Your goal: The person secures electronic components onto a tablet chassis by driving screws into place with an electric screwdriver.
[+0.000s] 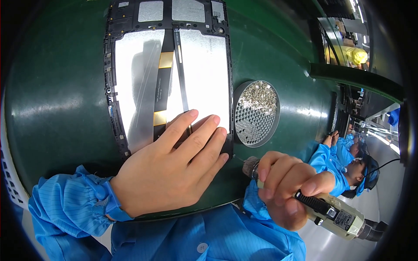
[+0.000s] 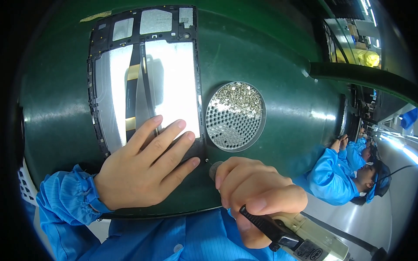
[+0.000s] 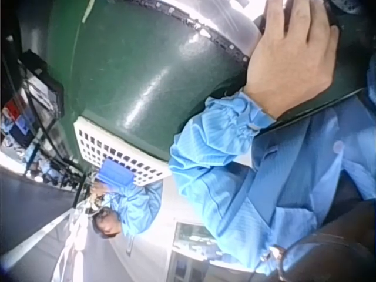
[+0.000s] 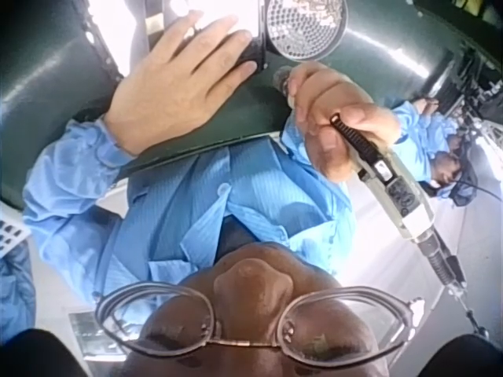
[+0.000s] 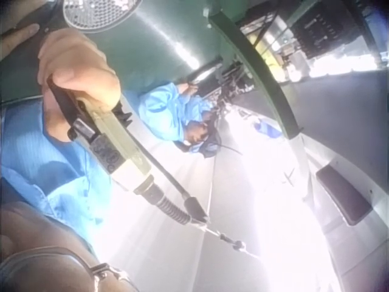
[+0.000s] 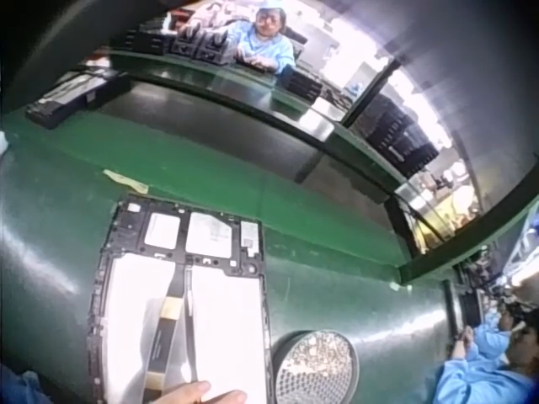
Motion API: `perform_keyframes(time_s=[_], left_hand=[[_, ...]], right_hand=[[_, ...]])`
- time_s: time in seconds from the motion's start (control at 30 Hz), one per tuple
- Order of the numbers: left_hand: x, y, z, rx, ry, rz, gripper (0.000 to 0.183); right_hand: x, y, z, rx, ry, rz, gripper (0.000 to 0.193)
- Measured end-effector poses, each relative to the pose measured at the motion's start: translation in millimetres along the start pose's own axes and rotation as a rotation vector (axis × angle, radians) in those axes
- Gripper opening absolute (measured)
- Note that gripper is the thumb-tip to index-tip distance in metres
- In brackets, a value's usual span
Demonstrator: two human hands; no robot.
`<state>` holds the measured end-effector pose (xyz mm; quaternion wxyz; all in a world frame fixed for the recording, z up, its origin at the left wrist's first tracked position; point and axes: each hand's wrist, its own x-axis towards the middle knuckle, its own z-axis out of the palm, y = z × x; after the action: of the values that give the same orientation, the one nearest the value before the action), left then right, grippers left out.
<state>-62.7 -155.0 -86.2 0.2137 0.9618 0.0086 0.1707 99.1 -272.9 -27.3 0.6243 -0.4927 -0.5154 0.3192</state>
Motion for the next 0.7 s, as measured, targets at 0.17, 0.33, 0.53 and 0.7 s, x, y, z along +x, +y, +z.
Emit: perform_keyframes(time_s=[0.17, 0.33, 0.53, 0.7], left_hand=[[-0.3, 0.2, 1.4, 0.007, 0.012, -0.004, 0.023], [1.3, 0.8, 0.5, -0.001, 0.022, 0.002, 0.023], [-2.7, 1.0, 0.4, -0.004, 0.027, -0.009, 0.023], [-2.0, 1.2, 0.7, 0.0, 0.036, -0.017, 0.022]], right_hand=[[-0.4, 2.0, 2.9, -0.007, 0.013, -0.001, 0.025], [-1.4, -1.0, 3.1, -0.018, 0.021, 0.012, 0.025], [-0.7, 1.0, 7.3, -0.032, 0.007, 0.006, 0.024], [0.1, 1.9, 9.8, -0.034, 0.021, -0.001, 0.024]])
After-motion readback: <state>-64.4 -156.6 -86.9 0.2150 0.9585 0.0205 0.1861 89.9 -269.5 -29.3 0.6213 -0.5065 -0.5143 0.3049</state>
